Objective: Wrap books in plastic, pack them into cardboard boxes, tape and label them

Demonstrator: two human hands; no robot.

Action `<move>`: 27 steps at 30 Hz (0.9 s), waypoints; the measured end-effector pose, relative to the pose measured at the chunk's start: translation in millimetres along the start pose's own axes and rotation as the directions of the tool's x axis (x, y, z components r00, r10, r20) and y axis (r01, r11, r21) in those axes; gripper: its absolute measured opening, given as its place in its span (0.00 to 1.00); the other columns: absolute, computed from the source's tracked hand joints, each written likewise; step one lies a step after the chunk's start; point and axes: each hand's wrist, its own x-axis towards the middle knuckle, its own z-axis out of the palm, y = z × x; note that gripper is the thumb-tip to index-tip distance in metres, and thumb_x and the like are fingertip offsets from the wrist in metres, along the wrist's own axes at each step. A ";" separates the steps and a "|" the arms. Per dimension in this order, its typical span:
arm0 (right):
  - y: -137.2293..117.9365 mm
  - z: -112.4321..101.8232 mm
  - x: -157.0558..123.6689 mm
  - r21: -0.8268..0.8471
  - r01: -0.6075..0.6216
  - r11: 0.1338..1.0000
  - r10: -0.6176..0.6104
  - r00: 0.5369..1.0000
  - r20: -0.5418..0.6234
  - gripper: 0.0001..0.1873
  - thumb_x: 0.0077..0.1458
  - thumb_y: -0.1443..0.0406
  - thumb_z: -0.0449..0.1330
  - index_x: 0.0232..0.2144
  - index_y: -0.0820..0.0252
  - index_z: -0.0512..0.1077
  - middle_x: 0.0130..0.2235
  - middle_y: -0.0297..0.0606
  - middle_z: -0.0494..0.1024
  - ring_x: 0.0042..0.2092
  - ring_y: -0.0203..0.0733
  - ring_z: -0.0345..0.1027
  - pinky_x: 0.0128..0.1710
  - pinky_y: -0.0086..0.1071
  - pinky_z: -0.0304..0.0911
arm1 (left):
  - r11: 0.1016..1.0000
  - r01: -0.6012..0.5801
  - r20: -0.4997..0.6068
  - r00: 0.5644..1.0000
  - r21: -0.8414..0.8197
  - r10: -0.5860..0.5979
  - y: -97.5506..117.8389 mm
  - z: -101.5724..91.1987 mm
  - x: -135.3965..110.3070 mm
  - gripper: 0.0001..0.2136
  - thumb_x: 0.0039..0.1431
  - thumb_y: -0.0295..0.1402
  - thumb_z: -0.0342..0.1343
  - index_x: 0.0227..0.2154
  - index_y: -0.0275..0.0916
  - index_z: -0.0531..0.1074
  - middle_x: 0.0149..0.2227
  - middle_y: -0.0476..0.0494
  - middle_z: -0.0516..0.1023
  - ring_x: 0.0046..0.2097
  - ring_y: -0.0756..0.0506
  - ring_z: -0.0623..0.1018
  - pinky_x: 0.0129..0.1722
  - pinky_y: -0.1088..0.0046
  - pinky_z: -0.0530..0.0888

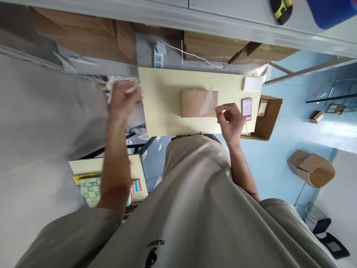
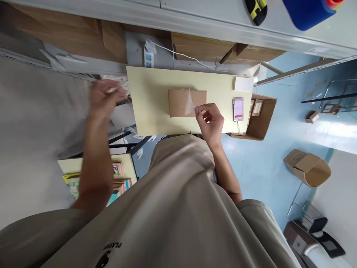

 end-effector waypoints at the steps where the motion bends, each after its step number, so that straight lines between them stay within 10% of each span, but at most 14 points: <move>1: 2.4 -1.6 2.6 -0.011 0.022 1.000 -0.022 1.000 0.009 0.14 0.78 0.51 0.66 0.41 0.50 0.81 0.42 0.33 0.83 0.31 0.35 0.73 0.29 0.33 0.71 | 0.984 0.083 0.140 0.988 -0.155 -0.061 10.3 29.0 -28.8 0.28 0.59 0.53 0.82 0.44 0.43 0.73 0.51 0.45 0.89 0.47 0.43 0.91 0.48 0.60 0.92; 4: 9.7 -7.1 8.6 -0.061 0.110 0.992 -0.106 0.993 0.052 0.13 0.77 0.54 0.65 0.40 0.51 0.81 0.44 0.34 0.83 0.30 0.34 0.72 0.29 0.33 0.71 | 0.930 0.166 0.342 0.939 -0.329 -0.047 46.2 103.3 -105.4 0.29 0.60 0.61 0.79 0.45 0.45 0.73 0.55 0.43 0.87 0.53 0.37 0.92 0.38 0.67 0.91; 8: 23.0 -14.6 8.3 -0.093 0.217 0.972 -0.202 0.968 0.145 0.09 0.76 0.58 0.64 0.42 0.51 0.81 0.46 0.36 0.83 0.30 0.34 0.71 0.31 0.34 0.74 | 0.928 0.143 0.279 0.959 -0.345 -0.044 81.3 157.9 -153.9 0.28 0.64 0.62 0.75 0.44 0.45 0.71 0.49 0.44 0.86 0.57 0.36 0.91 0.37 0.69 0.90; 27: 72.7 -39.8 -9.7 -0.024 0.243 0.970 -0.214 0.890 0.403 0.08 0.78 0.59 0.65 0.48 0.49 0.86 0.50 0.36 0.87 0.33 0.35 0.75 0.34 0.34 0.72 | 0.939 0.152 0.015 0.988 -0.307 -0.155 85.9 225.8 -190.5 0.21 0.66 0.55 0.73 0.41 0.47 0.72 0.37 0.50 0.80 0.33 0.48 0.82 0.25 0.74 0.78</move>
